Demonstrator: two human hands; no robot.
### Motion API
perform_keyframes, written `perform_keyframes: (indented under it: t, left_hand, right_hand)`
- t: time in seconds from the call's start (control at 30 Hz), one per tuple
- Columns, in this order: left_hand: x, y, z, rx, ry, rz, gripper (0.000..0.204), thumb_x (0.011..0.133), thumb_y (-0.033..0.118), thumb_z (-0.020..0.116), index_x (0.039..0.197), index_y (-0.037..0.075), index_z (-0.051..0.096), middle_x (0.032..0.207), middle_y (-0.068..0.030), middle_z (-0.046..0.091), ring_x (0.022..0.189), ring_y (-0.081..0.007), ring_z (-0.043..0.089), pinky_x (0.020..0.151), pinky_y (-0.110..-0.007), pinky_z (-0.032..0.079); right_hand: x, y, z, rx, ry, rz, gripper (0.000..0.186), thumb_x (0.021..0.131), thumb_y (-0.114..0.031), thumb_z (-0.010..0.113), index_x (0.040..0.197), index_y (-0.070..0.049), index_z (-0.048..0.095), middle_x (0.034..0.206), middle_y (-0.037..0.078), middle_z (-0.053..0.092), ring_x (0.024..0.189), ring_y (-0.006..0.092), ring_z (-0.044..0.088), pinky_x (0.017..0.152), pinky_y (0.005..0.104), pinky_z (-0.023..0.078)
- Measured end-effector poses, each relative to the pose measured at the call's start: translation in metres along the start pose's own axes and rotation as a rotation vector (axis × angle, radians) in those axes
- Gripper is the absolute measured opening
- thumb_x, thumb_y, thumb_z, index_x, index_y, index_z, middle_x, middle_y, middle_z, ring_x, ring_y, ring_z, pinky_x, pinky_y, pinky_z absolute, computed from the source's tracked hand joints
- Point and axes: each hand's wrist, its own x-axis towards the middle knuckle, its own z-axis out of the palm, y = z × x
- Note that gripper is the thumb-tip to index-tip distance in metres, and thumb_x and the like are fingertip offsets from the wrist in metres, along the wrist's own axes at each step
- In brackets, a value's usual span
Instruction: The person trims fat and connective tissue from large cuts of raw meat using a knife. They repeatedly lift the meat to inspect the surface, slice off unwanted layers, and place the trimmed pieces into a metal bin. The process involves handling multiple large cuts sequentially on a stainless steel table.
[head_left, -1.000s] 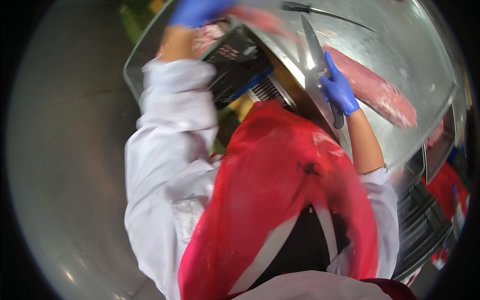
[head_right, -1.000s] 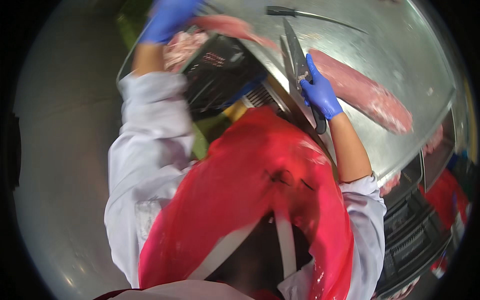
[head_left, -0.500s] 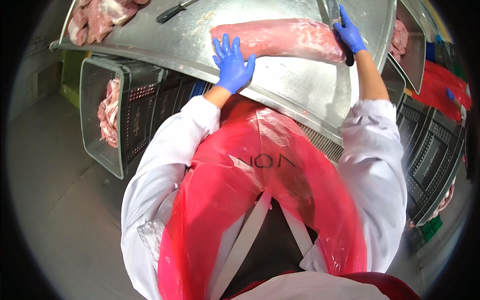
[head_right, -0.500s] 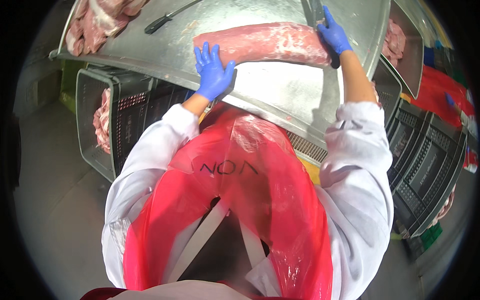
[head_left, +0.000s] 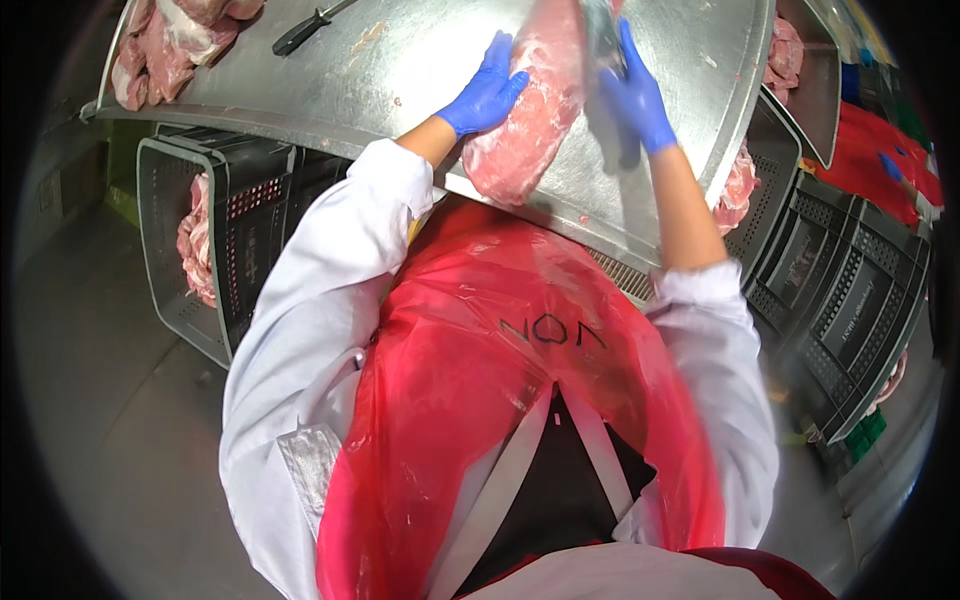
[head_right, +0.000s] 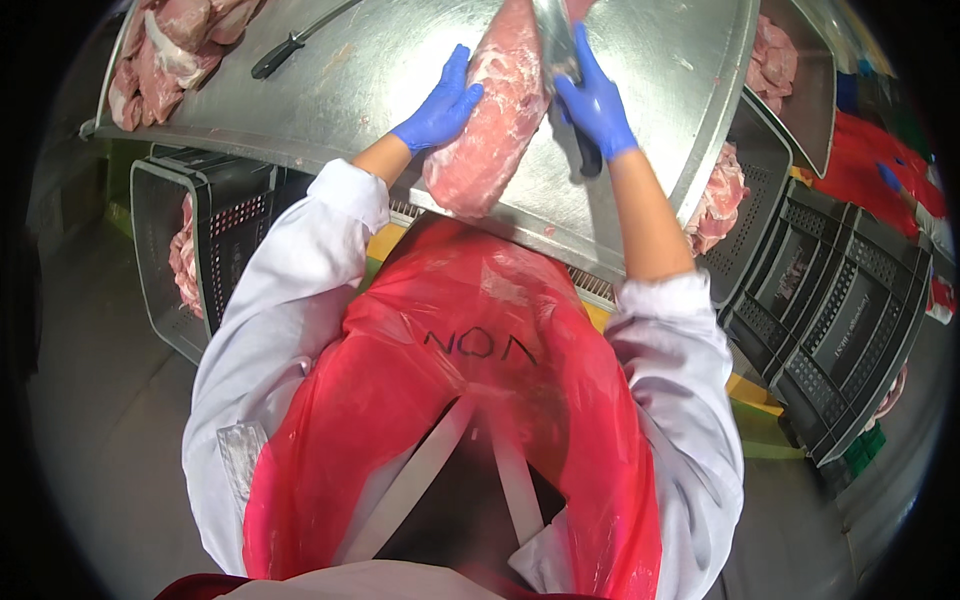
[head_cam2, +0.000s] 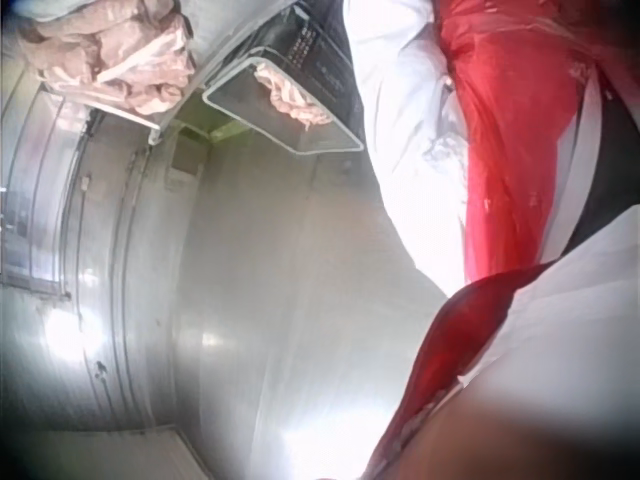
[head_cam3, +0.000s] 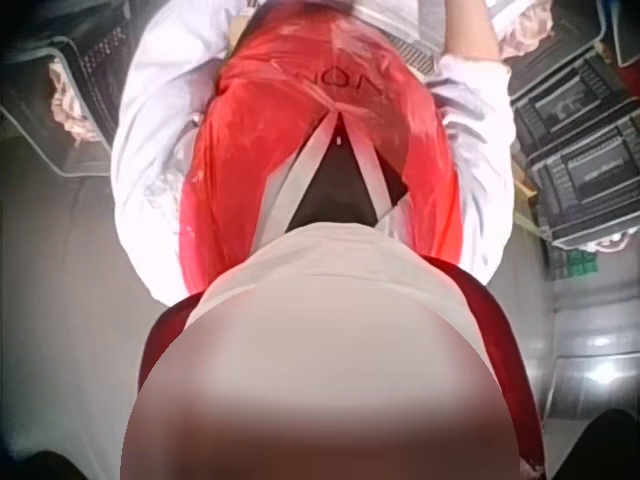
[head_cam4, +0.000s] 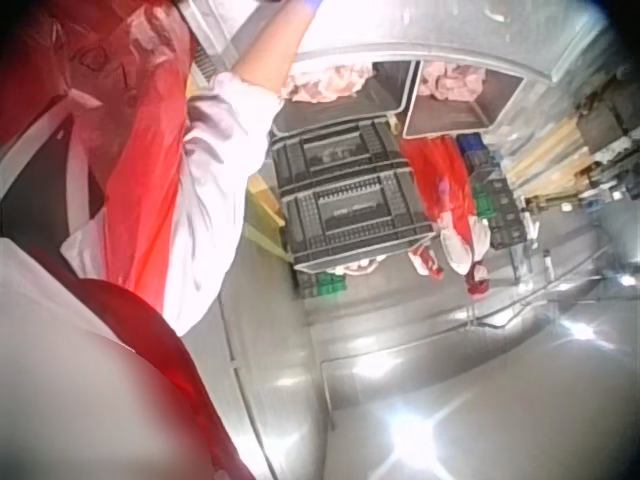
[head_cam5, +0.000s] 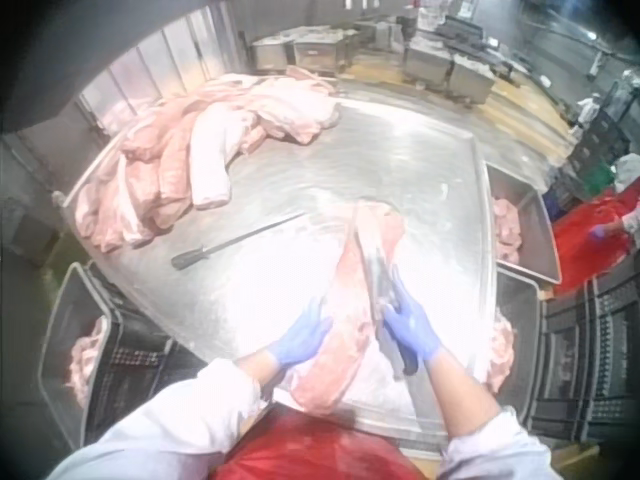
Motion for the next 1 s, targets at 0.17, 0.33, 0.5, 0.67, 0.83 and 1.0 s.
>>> perform_keyframes:
  t: [0.17, 0.33, 0.5, 0.67, 0.83, 1.0]
  left_hand:
    - [-0.037, -0.020, -0.041, -0.136, 0.202, -0.098, 0.080, 0.104, 0.037, 0.048, 0.155, -0.008, 0.007, 0.162, -0.0314, 0.009, 0.150, -0.0438, 0.019, 0.123, -0.043, 0.022]
    - [-0.088, -0.037, -0.090, 0.110, 0.530, -0.106, 0.065, 0.103, 0.029, 0.052, 0.150, -0.008, 0.026, 0.149, -0.0308, 0.034, 0.135, -0.0436, 0.042, 0.112, -0.048, 0.037]
    - [-0.045, -0.012, -0.110, -0.042, 0.663, -0.034, 0.055, 0.099, 0.034, 0.059, 0.136, -0.005, 0.047, 0.131, -0.0255, 0.055, 0.118, -0.0354, 0.058, 0.102, -0.043, 0.045]
    - [-0.027, -0.006, -0.130, -0.007, 0.713, -0.058, 0.033, 0.099, 0.031, 0.065, 0.112, 0.001, 0.062, 0.093, -0.0129, 0.070, 0.084, -0.0204, 0.066, 0.076, -0.035, 0.054]
    - [0.017, 0.073, -0.048, 0.349, 0.403, -0.105, 0.057, 0.082, 0.053, 0.074, 0.110, 0.004, 0.065, 0.091, -0.0186, 0.071, 0.084, -0.0330, 0.070, 0.079, -0.042, 0.056]
    - [0.066, 0.048, -0.056, 0.519, -0.102, -0.311, 0.048, 0.086, 0.035, 0.071, 0.119, 0.001, 0.065, 0.099, -0.0156, 0.070, 0.088, -0.0330, 0.070, 0.082, -0.038, 0.056]
  right_hand:
    - [0.080, -0.014, 0.029, -0.290, -0.184, 0.007, 0.076, 0.088, -0.017, 0.055, 0.159, -0.017, 0.027, 0.126, 0.030, 0.063, 0.108, 0.0434, 0.064, 0.095, 0.0473, 0.051]
    - [-0.017, -0.028, 0.002, -0.106, -0.369, 0.166, 0.075, 0.093, -0.013, 0.055, 0.161, -0.022, 0.026, 0.070, 0.008, 0.063, 0.057, 0.0149, 0.059, 0.055, 0.0313, 0.050]
    - [-0.003, -0.045, 0.009, 0.008, -0.383, 0.329, 0.065, 0.094, -0.008, 0.050, 0.158, -0.013, 0.035, 0.114, 0.011, 0.067, 0.084, 0.0122, 0.062, 0.078, 0.0243, 0.050]
    - [-0.147, -0.064, -0.029, -0.026, -0.503, 0.436, 0.080, 0.089, -0.007, 0.057, 0.161, -0.025, 0.027, 0.078, 0.008, 0.066, 0.063, 0.0154, 0.061, 0.066, 0.0309, 0.053]
    - [-0.158, -0.019, -0.057, 0.060, -0.177, 0.228, 0.074, 0.095, -0.005, 0.055, 0.161, -0.021, 0.026, 0.076, 0.004, 0.062, 0.057, 0.0073, 0.057, 0.054, 0.0232, 0.048]
    - [-0.036, -0.003, 0.007, 0.187, 0.052, 0.092, 0.078, 0.093, -0.016, 0.060, 0.161, -0.021, 0.023, 0.102, 0.015, 0.072, 0.078, 0.0195, 0.066, 0.075, 0.0344, 0.054]
